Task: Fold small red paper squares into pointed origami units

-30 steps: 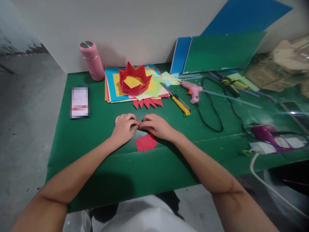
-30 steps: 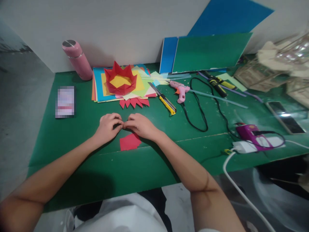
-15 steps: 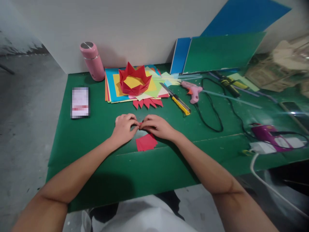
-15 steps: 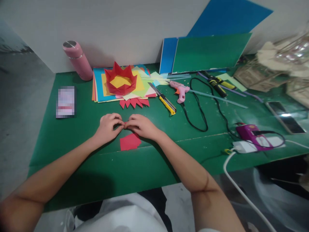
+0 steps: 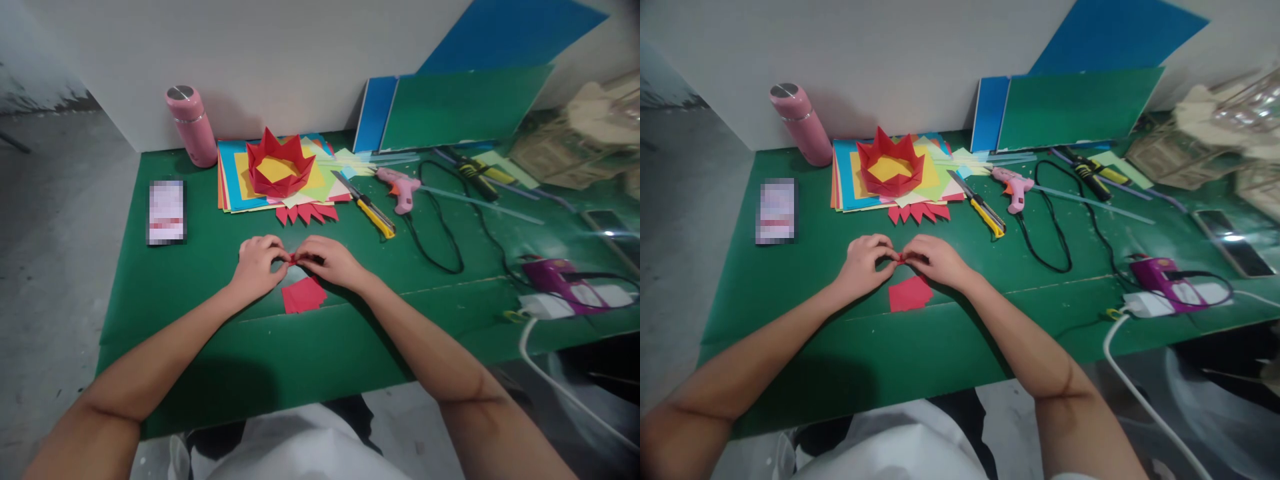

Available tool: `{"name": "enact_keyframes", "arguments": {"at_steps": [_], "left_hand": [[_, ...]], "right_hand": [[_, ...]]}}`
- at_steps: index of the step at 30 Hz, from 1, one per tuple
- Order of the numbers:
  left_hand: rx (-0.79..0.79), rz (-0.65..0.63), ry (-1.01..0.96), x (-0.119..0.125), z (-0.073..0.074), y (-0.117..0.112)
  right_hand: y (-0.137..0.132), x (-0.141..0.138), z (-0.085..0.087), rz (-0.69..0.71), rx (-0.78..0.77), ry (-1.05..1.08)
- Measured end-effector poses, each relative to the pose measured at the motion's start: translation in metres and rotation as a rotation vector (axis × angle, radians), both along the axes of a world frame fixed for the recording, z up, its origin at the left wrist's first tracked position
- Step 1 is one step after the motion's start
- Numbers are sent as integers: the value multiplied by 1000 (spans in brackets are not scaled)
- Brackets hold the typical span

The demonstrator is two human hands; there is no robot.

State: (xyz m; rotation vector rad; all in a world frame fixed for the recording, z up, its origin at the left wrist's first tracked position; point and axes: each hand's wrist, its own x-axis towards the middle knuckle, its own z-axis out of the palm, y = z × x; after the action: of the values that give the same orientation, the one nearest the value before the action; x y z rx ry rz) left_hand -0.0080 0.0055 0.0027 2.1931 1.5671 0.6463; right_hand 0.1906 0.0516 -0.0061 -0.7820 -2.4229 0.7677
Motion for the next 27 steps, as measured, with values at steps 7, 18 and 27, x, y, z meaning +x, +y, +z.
{"name": "enact_keyframes", "arguments": {"at_steps": [7, 18, 27], "left_hand": [[-5, -4, 8, 0, -1, 0], [7, -9, 8, -1, -2, 1], [24, 3, 25, 1, -2, 0]], "right_hand": [[-1, 1, 2, 26, 14, -4], [-3, 1, 4, 38, 68, -51], [-7, 0, 9, 58, 149, -134]]}}
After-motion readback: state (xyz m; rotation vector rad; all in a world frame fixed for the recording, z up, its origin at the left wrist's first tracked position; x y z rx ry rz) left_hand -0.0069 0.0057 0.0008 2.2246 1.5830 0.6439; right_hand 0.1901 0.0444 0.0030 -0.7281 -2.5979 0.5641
